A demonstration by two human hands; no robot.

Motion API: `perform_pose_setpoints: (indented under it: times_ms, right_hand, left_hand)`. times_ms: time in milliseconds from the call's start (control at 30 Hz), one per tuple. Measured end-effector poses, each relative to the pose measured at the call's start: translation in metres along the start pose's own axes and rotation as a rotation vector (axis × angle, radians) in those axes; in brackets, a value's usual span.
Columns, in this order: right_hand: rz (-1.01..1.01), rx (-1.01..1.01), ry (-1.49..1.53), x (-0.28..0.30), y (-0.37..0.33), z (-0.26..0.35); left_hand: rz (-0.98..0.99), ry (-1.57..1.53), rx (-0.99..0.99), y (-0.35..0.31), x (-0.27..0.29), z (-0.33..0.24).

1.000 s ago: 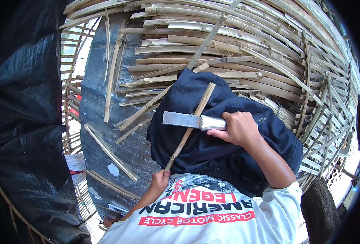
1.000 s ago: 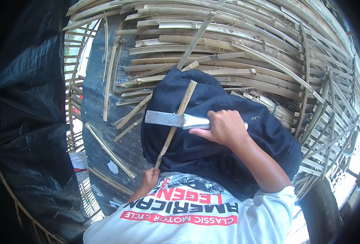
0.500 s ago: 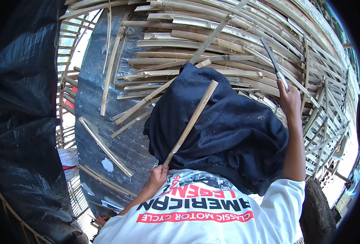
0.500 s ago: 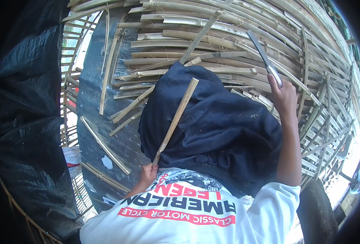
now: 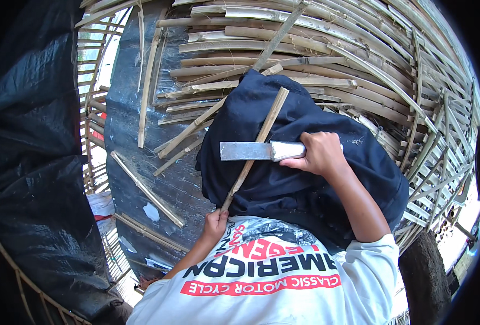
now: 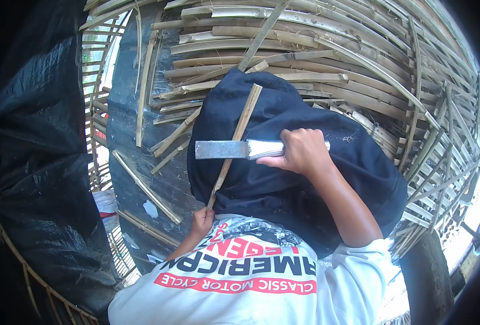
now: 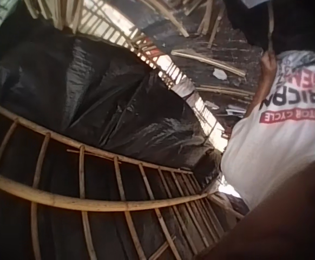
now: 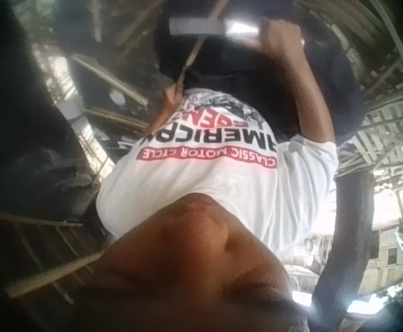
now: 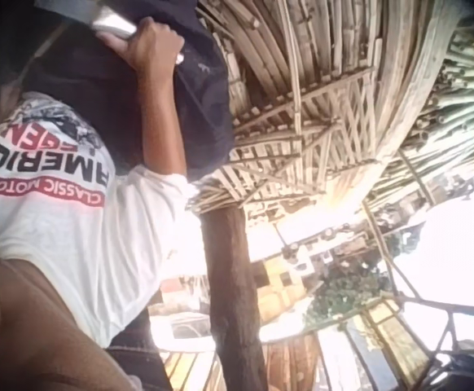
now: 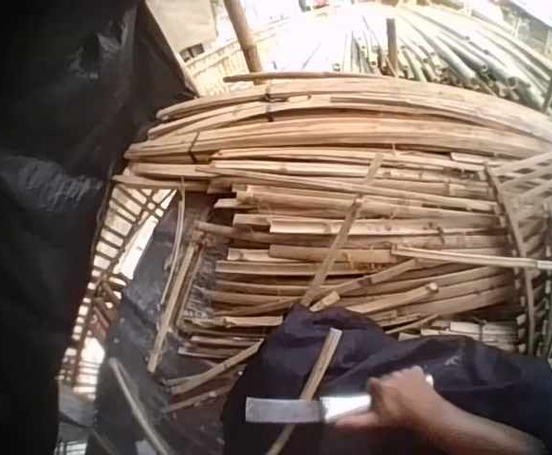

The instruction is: The person uses a knife to shave thin strips from a length of bamboo, holding the bamboo in one hand and the tool in the other while working over a pile of wood scraps.

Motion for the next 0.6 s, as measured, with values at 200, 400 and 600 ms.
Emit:
perform_pose_setpoints:
  times_ms: [200, 400, 600]
  right_hand:
    - [0.039, -0.065, -0.087, 0.007, 0.009, -0.006]
    - [-0.341, -0.737, 0.084, 0.097, -0.049, -0.135]
    - [-0.259, -0.226, 0.148, 0.055, -0.060, -0.013]
  left_hand:
    - [-0.025, 0.018, -0.004, -0.001, -0.001, 0.004]
    - [-0.029, 0.052, -0.070, 0.001, 0.000, 0.006]
    - [0.118, -0.152, 0.021, 0.000, 0.001, 0.014]
Point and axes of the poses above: each hand's wrist, its own y-axis towards the middle knuckle, its own x-axis out of the back of the hand, z = x × y, the point moved 2 cm from there along y, towards the middle knuckle, and after that the axes turned 15 degrees about z, right-handed, at the moved point
